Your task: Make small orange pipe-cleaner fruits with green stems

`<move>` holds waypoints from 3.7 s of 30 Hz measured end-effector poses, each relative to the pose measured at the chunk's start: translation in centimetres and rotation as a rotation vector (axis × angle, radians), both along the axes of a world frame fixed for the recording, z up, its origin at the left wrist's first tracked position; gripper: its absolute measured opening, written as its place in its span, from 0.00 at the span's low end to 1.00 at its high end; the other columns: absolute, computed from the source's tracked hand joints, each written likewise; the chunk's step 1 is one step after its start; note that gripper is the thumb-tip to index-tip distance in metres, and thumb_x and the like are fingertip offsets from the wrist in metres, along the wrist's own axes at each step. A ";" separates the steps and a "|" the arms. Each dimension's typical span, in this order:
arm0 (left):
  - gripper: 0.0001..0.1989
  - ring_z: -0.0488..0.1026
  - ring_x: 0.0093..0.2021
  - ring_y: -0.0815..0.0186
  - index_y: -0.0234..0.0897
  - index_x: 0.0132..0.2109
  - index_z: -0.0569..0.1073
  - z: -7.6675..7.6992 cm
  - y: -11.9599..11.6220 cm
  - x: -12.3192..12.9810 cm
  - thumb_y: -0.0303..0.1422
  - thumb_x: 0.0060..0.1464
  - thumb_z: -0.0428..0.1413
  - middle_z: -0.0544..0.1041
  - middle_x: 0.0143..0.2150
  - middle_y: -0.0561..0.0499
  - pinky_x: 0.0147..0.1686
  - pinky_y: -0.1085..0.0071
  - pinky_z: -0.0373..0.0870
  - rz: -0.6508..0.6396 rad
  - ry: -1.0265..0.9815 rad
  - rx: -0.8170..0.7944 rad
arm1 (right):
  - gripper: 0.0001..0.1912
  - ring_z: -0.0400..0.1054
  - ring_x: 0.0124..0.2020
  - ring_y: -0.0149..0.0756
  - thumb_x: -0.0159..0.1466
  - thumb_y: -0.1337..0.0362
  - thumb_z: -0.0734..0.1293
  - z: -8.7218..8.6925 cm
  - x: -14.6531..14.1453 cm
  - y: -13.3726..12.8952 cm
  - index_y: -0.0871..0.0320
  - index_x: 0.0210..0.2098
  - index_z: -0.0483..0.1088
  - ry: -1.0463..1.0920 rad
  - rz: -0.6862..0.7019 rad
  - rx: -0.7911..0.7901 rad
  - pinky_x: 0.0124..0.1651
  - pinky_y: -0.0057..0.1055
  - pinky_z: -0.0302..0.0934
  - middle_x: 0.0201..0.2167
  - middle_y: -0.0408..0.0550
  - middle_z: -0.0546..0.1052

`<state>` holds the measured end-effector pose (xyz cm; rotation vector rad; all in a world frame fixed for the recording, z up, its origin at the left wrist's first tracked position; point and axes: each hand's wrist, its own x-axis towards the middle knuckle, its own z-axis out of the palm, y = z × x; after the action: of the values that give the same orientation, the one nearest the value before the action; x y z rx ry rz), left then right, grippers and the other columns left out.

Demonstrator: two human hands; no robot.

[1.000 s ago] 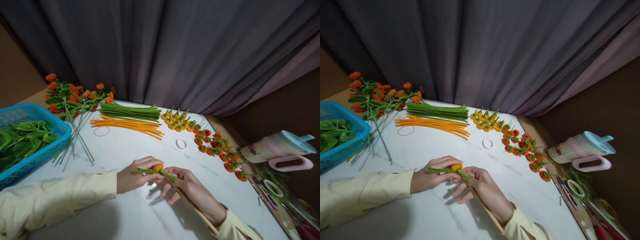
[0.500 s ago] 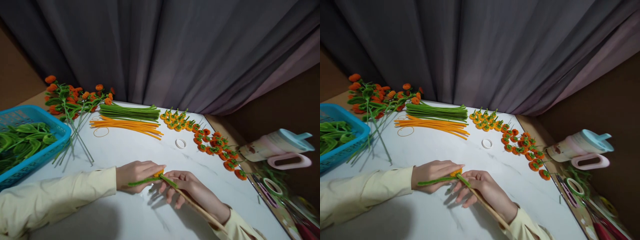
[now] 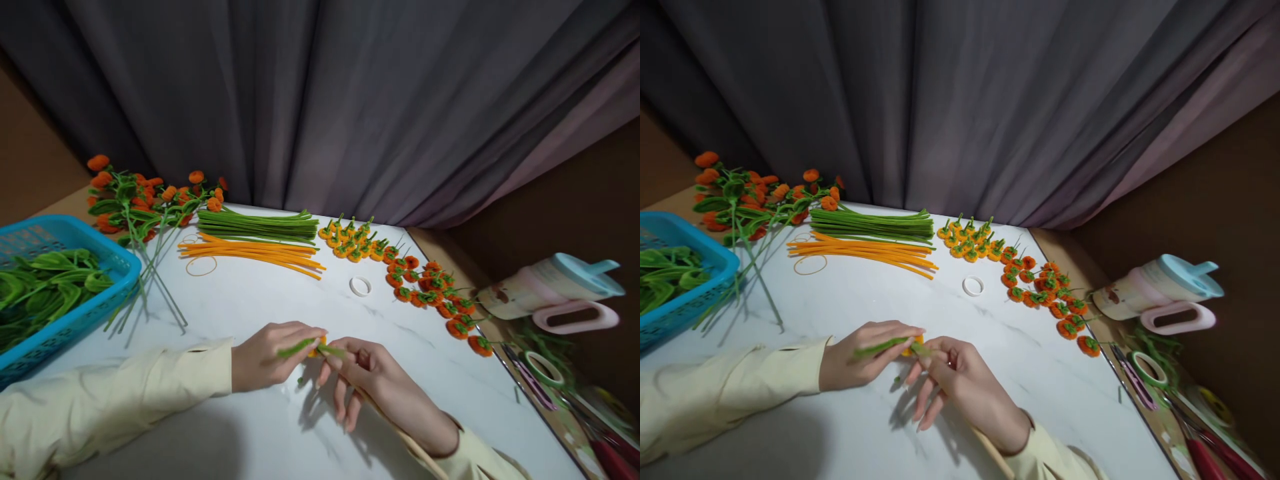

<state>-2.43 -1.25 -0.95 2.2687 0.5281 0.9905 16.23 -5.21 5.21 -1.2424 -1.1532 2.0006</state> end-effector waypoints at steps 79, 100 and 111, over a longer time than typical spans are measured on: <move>0.22 0.66 0.13 0.75 0.30 0.47 0.68 0.4 -0.4 1.1 0.45 0.58 0.47 0.75 0.27 0.49 0.13 0.80 0.63 -0.001 -0.092 -0.995 | 0.11 0.65 0.38 0.36 0.64 0.75 0.56 -4.1 0.3 0.0 0.56 0.41 0.64 -0.519 -0.002 1.248 0.38 0.33 0.63 0.36 0.51 0.69; 0.19 0.74 0.20 0.70 0.30 0.46 0.70 0.4 -1.2 1.5 0.42 0.58 0.47 0.73 0.32 0.49 0.21 0.77 0.69 0.053 -0.038 -0.910 | 0.10 0.58 0.24 0.35 0.62 0.78 0.54 -4.2 -0.8 -0.4 0.63 0.35 0.63 -0.987 -0.057 1.751 0.25 0.30 0.55 0.23 0.50 0.67; 0.18 0.74 0.22 0.68 0.30 0.48 0.70 0.4 -1.4 1.6 0.39 0.58 0.48 0.74 0.29 0.50 0.23 0.74 0.74 0.102 -0.123 -0.889 | 0.08 0.63 0.29 0.34 0.64 0.75 0.55 -4.2 -0.5 -0.6 0.62 0.39 0.63 -0.840 -0.115 1.524 0.29 0.29 0.59 0.30 0.51 0.69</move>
<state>-0.87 -2.64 -0.54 1.3920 0.8322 0.7229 15.73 -5.76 0.98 -1.0766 -2.1694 0.0215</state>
